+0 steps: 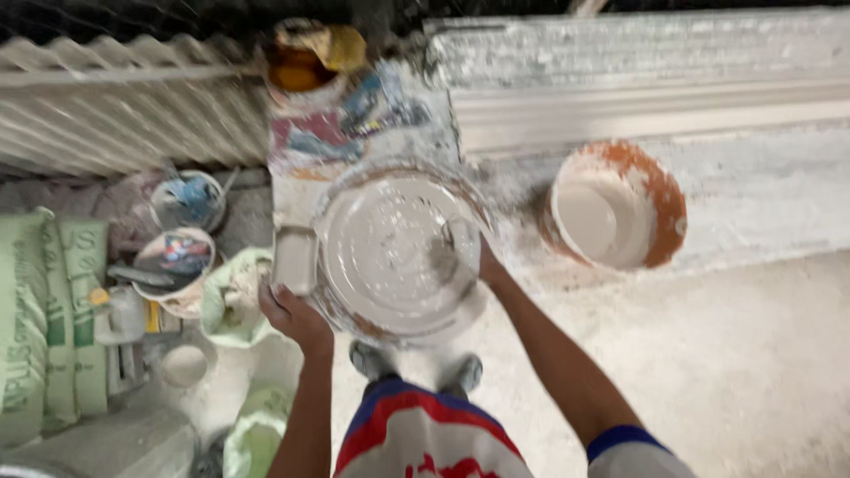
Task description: The person scoops white plaster from a bucket and spreads it by hand into a round decorative mold. They smooth the surface, then cover the mold with a plastic sheet and press it down to conform to the plaster.
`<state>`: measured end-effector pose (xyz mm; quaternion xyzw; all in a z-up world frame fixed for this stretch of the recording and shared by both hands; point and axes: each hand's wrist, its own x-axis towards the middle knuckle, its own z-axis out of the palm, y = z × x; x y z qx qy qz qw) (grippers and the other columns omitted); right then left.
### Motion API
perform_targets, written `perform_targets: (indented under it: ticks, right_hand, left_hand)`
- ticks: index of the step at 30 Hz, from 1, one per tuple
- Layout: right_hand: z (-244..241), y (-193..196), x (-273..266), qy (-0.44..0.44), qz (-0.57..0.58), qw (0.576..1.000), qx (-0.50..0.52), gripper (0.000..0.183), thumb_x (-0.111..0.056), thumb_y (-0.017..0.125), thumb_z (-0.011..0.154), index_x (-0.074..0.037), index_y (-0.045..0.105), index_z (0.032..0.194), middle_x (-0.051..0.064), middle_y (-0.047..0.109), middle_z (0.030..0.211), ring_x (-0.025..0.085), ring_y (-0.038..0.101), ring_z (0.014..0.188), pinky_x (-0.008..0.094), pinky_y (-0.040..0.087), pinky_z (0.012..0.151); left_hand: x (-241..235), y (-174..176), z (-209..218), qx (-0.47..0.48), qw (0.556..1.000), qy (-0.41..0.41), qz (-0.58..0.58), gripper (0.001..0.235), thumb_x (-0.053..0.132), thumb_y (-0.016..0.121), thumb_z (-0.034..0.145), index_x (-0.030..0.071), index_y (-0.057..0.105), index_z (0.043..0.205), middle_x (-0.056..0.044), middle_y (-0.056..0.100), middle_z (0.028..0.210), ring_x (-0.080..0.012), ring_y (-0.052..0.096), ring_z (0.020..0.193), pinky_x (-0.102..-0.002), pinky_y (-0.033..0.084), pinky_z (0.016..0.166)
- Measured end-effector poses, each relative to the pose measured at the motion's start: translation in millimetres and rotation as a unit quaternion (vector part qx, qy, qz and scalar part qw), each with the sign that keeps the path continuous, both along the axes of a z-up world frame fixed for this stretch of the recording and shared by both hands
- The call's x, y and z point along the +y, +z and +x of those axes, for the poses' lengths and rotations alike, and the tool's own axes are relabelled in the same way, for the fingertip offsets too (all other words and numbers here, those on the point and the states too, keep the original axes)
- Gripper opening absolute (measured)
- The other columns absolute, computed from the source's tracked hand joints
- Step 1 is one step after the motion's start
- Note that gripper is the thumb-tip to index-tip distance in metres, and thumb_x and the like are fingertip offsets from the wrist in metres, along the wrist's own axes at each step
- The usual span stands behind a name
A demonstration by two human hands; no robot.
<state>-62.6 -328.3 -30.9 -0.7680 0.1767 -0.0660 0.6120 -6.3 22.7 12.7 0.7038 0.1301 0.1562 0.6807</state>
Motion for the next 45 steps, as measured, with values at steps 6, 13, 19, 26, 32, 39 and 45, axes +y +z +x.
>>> perform_targets:
  ticks: [6,13,19,26,32,39,45]
  right_hand:
    - [-80,94,-10,-0.019,-0.151,0.985,0.084,0.042,-0.033,0.040,0.109,-0.001,0.067,0.104,0.013,0.066,0.085,0.021,0.065,0.082,0.037,0.053,0.077]
    - [-130,137,-6,-0.042,-0.083,0.990,0.103,0.040,-0.034,0.051,0.106,-0.005,0.071,0.124,0.006,0.069,0.090,0.012,0.064,0.078,0.028,0.055,0.072]
    - [-154,128,-20,-0.047,-0.043,0.993,0.103,0.042,-0.036,0.053,0.106,-0.005,0.070,0.128,0.003,0.069,0.087,0.009,0.062,0.079,0.026,0.053,0.072]
    - [-210,124,-52,-0.051,0.012,0.991,0.120,0.044,-0.036,0.053,0.103,-0.002,0.072,0.125,0.002,0.065,0.081,0.009,0.057,0.073,0.025,0.051,0.065]
    - [-279,104,-93,-0.144,0.109,0.978,0.103,0.040,-0.030,0.055,0.102,0.003,0.068,0.121,0.003,0.064,0.087,0.008,0.056,0.073,0.024,0.050,0.064]
    - [-343,72,-125,-0.242,0.192,0.950,0.042,0.042,-0.027,0.056,0.103,0.008,0.064,0.125,0.004,0.061,0.086,0.009,0.052,0.070,0.024,0.047,0.063]
    - [-370,64,-135,-0.274,0.222,0.936,0.022,0.042,-0.029,0.056,0.103,0.007,0.064,0.125,0.004,0.060,0.085,0.009,0.052,0.070,0.024,0.047,0.063]
  left_hand:
    - [-23,47,-11,-0.061,0.988,-0.130,-0.059,0.055,0.035,0.047,0.113,-0.006,0.044,0.149,-0.019,0.053,0.142,-0.0264,0.058,0.126,-0.037,0.051,0.106]
    - [-88,83,-38,0.090,0.956,-0.207,-0.186,0.051,0.034,0.047,0.108,0.006,0.041,0.150,-0.015,0.056,0.137,-0.0260,0.064,0.117,-0.038,0.060,0.086]
    - [-133,97,-73,0.114,0.929,-0.268,-0.228,0.048,0.029,0.047,0.108,0.006,0.039,0.150,-0.013,0.055,0.137,-0.0245,0.065,0.116,-0.039,0.062,0.084]
    - [-197,147,-94,0.156,0.920,-0.301,-0.195,0.051,0.020,0.056,0.105,0.003,0.045,0.152,-0.015,0.057,0.135,-0.0265,0.066,0.101,-0.033,0.047,0.066]
    - [-275,196,-93,0.056,0.881,-0.449,-0.140,0.052,0.015,0.062,0.096,0.005,0.044,0.143,-0.012,0.051,0.137,-0.0175,0.067,0.112,-0.032,0.061,0.083]
    - [-397,163,-86,-0.102,0.782,-0.530,0.312,0.050,0.035,0.072,0.094,0.009,0.065,0.136,-0.031,0.052,0.128,-0.0420,0.063,0.117,-0.046,0.055,0.100]
    - [-458,107,-94,-0.063,0.690,-0.554,0.462,0.053,0.033,0.073,0.091,0.010,0.057,0.136,-0.033,0.032,0.147,-0.0545,0.053,0.120,-0.054,0.053,0.093]
